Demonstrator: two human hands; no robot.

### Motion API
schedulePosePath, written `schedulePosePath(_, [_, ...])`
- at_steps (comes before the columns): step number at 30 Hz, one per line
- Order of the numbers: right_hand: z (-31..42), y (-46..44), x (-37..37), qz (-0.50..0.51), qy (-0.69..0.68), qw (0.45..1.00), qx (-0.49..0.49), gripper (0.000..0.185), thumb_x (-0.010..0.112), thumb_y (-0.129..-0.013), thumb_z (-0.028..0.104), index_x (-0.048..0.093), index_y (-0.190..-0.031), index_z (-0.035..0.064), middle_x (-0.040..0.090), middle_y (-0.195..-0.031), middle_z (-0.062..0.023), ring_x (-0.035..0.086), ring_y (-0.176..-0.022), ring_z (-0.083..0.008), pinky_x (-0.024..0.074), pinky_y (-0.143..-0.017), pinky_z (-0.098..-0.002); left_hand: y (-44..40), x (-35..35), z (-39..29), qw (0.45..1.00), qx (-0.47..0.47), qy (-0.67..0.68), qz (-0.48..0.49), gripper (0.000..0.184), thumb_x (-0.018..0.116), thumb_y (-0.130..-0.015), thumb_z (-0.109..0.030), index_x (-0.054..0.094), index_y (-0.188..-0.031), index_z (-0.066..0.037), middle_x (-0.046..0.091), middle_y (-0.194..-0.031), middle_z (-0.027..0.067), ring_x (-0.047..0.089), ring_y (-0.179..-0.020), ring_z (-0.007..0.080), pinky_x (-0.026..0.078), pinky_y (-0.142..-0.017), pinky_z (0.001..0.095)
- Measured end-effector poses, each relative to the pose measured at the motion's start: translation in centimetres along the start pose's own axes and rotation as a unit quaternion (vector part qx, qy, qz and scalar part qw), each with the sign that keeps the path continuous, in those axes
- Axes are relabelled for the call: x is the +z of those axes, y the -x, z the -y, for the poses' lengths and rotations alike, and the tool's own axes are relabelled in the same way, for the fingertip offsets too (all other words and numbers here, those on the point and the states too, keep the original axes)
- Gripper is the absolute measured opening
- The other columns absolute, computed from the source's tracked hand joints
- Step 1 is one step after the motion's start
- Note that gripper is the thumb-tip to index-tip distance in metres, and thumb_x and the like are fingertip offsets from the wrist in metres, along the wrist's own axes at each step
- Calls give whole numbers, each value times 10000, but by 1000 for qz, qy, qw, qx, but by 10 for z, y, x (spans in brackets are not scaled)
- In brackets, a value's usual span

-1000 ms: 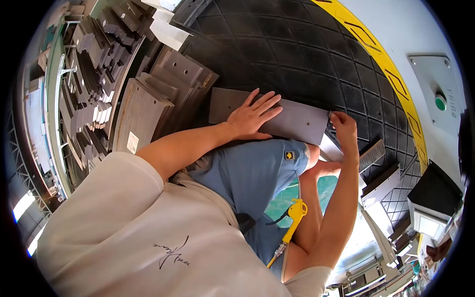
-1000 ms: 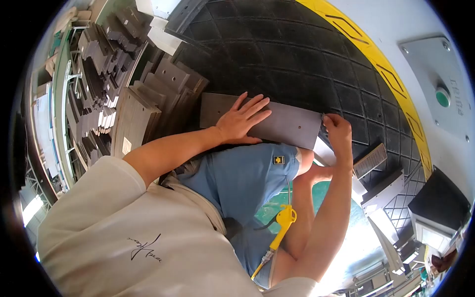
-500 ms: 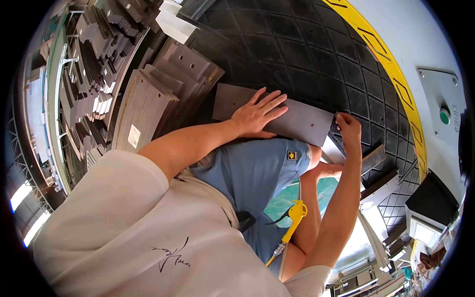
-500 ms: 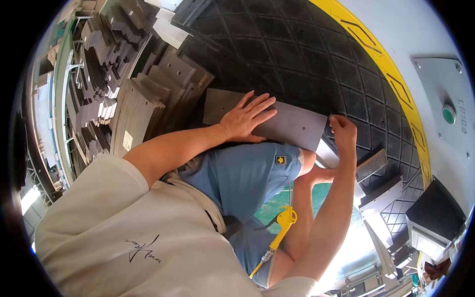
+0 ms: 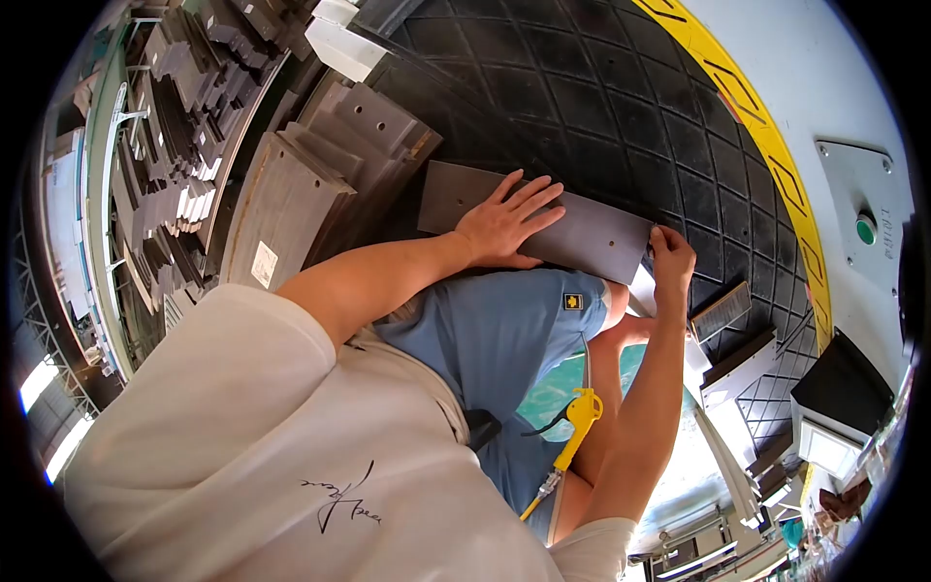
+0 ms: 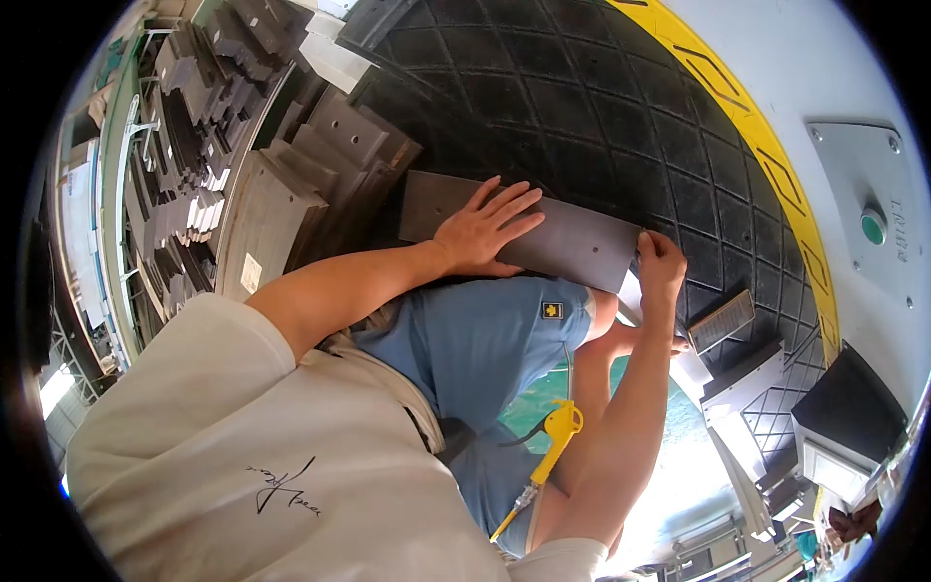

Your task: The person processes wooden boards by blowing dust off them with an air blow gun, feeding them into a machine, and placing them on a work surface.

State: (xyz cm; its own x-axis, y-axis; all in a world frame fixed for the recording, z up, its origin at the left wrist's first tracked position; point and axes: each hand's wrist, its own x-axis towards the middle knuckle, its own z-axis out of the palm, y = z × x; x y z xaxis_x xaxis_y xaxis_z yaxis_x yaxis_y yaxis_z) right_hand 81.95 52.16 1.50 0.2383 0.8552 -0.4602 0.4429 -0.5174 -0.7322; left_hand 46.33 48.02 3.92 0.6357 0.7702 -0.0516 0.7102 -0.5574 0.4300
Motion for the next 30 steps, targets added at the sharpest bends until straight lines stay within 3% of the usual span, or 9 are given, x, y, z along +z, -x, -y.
schedulePosePath(4, [3, 2, -2, -9, -11, 1000, 11, 288, 744, -953, 211, 793, -1107, -28, 792, -912, -121, 709, -779, -184, 545, -737, -335, 0, 0, 1, 1000, -1, 6, -2, 936, 750, -855, -636, 443, -1586, -138, 255, -1735, 147, 194, -1625, 333, 133, -1311, 608])
schedulePosePath(7, [17, 2, 1, -21, 109, 993, -42, 314, 744, -938, 246, 791, -1088, -27, 796, -930, -171, 757, -842, -242, 565, -786, -372, 1, 1, 0, 1000, -4, 12, 0, 934, 752, -854, -638, 452, -1584, -136, 251, -1736, 150, 191, -1626, 336, 128, -1311, 609])
schedulePosePath(10, [18, -3, -4, -32, 183, 973, -133, 301, 768, -946, 244, 807, -1057, -33, 777, -851, -98, 691, -765, -167, 548, -728, -331, 2, 2, 0, 1000, -2, 7, 11, 934, 746, -857, -647, 461, -1583, -134, 244, -1738, 158, 187, -1627, 343, 126, -1310, 611])
schedulePosePath(13, [-14, -18, -22, -18, 246, 961, -127, 325, 771, -938, 263, 806, -1088, -24, 793, -883, -128, 726, -805, -198, 565, -758, -358, 2, 1, 2, 1000, 3, -4, 20, 936, 735, -861, -658, 463, -1585, -132, 234, -1742, 163, 178, -1629, 347, 124, -1310, 612])
schedulePosePath(16, [-7, -9, -9, -22, 148, 987, -52, 336, 749, -943, 290, 807, -1083, -11, 794, -898, -152, 749, -821, -236, 569, -779, -369, 2, 5, 2, 1000, 3, 6, 2, 934, 726, -869, -660, 459, -1591, -132, 230, -1745, 164, 166, -1633, 343, 113, -1311, 610])
schedulePosePath(19, [11, -5, -2, -39, 217, 970, -99, 325, 736, -954, 282, 806, -1075, -11, 792, -904, -161, 749, -825, -239, 570, -779, -377, 1, 4, 1, 1000, -1, 5, 4, 939, 726, -865, -666, 460, -1590, -131, 241, -1741, 167, 176, -1630, 343, 115, -1312, 607])
schedulePosePath(20, [19, -2, -10, -47, 284, 951, -112, 286, 710, -951, 280, 806, -1039, 25, 787, -970, -212, 776, -929, -366, 584, -829, -444, 1, 3, 1, 1000, 1, -4, 1, 939, 723, -866, -668, 462, -1587, -125, 249, -1739, 169, 191, -1626, 344, 123, -1311, 605])
schedulePosePath(26, [51, 54, -55, -128, 175, 962, -168, 241, 732, -948, 186, 757, -1119, 18, 786, -969, -150, 757, -852, -254, 585, -793, -381, -4, 1, 2, 997, -4, 48, -66, 901, 811, -828, -563, 510, -1533, -88, 298, -1710, 177, 248, -1602, 353, 168, -1296, 606])
schedulePosePath(30, [171, 138, -100, -201, 144, 926, -286, 126, 751, -899, 8, 708, -1016, 26, 754, -993, -101, 725, -886, -218, 567, -815, -338, -42, -11, -4, 981, -132, 66, -129, 906, 920, -726, -470, 552, -1454, -74, 366, -1649, 190, 289, -1571, 373, 201, -1266, 625])
